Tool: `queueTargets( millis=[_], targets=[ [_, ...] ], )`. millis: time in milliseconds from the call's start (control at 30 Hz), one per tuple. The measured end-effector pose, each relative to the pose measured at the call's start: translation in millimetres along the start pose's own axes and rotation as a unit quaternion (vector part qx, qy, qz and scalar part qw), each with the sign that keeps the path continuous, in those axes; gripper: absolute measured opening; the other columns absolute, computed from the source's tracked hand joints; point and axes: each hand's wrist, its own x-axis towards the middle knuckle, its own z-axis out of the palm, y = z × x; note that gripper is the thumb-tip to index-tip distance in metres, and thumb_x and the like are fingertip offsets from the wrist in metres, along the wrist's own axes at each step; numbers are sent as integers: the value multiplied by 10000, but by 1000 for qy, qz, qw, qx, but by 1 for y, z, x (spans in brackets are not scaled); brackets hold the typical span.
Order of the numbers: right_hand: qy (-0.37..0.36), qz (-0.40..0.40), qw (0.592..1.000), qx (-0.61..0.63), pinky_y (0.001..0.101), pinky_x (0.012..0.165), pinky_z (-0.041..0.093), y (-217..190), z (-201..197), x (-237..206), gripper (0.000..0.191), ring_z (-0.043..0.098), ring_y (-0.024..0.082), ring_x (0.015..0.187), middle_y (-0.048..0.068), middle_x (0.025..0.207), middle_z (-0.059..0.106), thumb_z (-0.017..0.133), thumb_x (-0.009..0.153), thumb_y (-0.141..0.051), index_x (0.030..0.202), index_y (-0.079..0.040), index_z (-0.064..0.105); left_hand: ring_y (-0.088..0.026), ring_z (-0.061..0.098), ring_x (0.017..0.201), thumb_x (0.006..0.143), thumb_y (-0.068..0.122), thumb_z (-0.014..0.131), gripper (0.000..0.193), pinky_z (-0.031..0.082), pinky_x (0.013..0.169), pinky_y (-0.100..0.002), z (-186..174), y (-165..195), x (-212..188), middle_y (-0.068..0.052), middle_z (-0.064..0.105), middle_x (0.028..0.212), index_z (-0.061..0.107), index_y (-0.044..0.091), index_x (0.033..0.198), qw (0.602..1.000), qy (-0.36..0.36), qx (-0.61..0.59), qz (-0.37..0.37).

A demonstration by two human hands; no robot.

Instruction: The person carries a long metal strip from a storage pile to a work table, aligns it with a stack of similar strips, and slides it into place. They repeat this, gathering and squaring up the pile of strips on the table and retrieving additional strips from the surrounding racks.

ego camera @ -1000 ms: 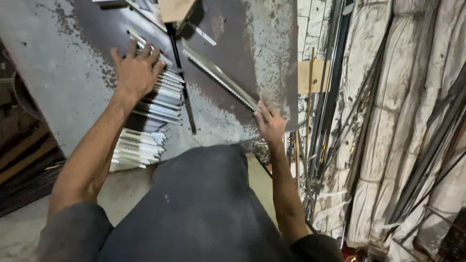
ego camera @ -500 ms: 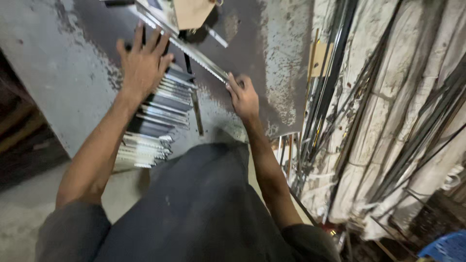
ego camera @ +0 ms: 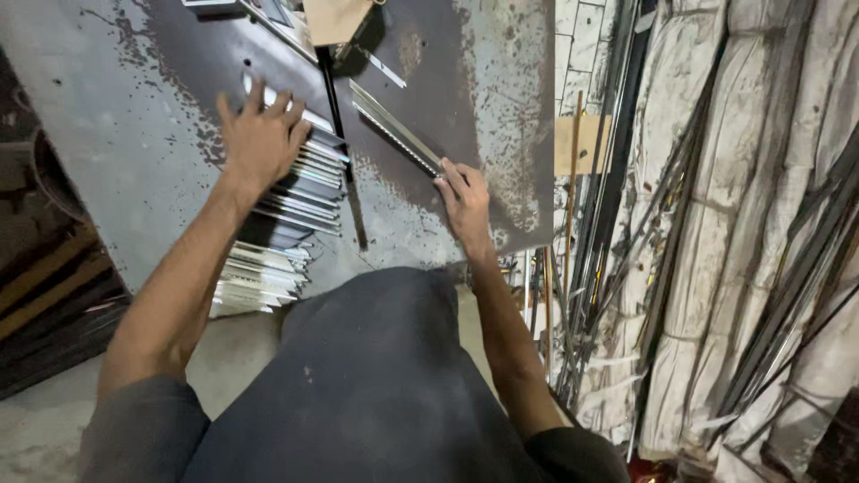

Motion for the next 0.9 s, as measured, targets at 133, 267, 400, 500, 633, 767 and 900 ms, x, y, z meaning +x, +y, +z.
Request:
queueTargets(
  millis=[133,267,400,500,633,767,900],
  targets=[
    [-63,47,997,17,394,800,564,-13,-5,-19,374,678,285,929,149,1117,677,789,953,-100,1317,-83,702,-410,422,1492,1188,387,484,385,189,1061,-797,7,8,-34,-91,613,1523,669,126,1401,998,-23,-62,-5],
    [-42,9,999,-3,396,841,574,-35,34,-11,387,688,292,964,121,1092,680,802,909,-119,1286,-109,716,-415,390,1505,1138,407,516,421,200,1051,-763,7,3,-46,-108,609,1508,670,142,1426,997,1,-73,-1],
    [-25,38,998,-37,403,861,573,-60,82,14,404,669,297,978,124,1086,651,798,899,-140,1294,-119,718,-404,365,1551,1178,371,524,448,228,1048,-722,10,4,-44,-142,562,1586,594,62,1495,994,54,-94,7],
    [-54,36,998,-21,411,854,553,-67,112,39,375,651,321,992,132,1102,653,778,917,-117,1285,-92,715,-377,362,1567,1156,353,533,449,233,1056,-705,24,2,-34,-123,566,1577,589,79,1508,997,68,-39,12],
    [-16,18,998,-50,427,888,518,-59,100,39,300,635,312,974,107,1034,664,807,857,-151,1143,-88,741,-354,347,1540,1187,350,537,405,243,1095,-679,32,-4,-22,-101,575,1569,612,108,1503,998,70,1,8],
    [-18,113,993,6,391,795,535,-46,78,41,286,658,281,858,135,907,686,843,865,-146,1112,-19,776,-358,409,1451,1157,304,533,346,218,1138,-733,16,-9,-1,-103,614,1469,635,135,1441,998,22,-50,-21],
    [-46,280,952,111,327,630,540,-24,78,72,207,649,192,630,143,745,691,819,856,-114,1023,7,801,-389,435,1478,1141,310,554,368,250,1059,-715,-3,-10,27,-115,626,1480,658,78,1407,998,53,-41,10]
  ],
)
